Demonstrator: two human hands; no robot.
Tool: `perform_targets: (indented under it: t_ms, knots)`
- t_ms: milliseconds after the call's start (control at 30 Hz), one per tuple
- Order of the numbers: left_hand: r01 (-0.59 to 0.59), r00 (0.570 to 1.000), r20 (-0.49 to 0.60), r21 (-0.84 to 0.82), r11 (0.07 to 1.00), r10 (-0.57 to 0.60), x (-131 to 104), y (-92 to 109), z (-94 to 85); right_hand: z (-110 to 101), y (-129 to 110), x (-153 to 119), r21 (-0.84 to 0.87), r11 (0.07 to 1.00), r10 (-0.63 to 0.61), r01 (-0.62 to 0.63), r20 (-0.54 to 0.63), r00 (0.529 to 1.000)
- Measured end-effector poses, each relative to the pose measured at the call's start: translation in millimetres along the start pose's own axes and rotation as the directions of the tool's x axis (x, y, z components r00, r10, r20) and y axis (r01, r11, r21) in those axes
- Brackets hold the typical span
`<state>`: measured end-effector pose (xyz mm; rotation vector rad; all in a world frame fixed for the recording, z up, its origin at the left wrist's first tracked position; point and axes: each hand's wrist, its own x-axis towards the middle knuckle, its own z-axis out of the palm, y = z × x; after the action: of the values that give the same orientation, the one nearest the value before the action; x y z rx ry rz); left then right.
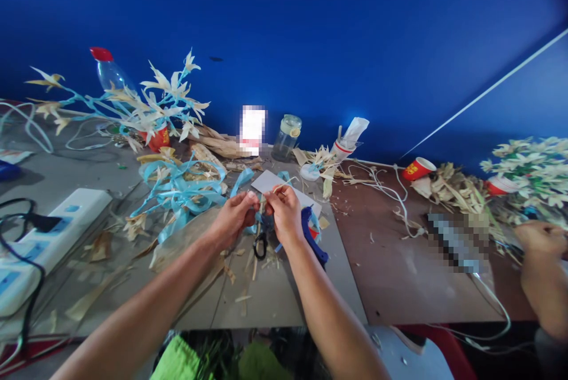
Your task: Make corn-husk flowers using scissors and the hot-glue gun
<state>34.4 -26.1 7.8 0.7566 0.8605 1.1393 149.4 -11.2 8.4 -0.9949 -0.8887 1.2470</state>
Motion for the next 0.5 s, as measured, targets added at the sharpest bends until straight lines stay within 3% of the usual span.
perform_targets:
  t_ms: [200,367,500]
  knots:
    - [-0.049,0.997,0.059,0.043,0.998,0.046,0.5,-0.2,4.1,1.5,2.1,-0.8,0.005,1.0,0.029,-0.029,-0.016,0.999]
    - [-0.018,0.999,0.045,0.038,0.999,0.017,0.3,0.9,3.5,2.5,3.2,-1.9,0.027,0.999,0.031,-0.032,0.03,0.999]
    - [0.031,0.999,0.035,-0.064,0.997,-0.029,-0.4,4.7,0.3,-4.4,1.9,5.4,0.027,1.0,0.008,-0.006,-0.083,0.997]
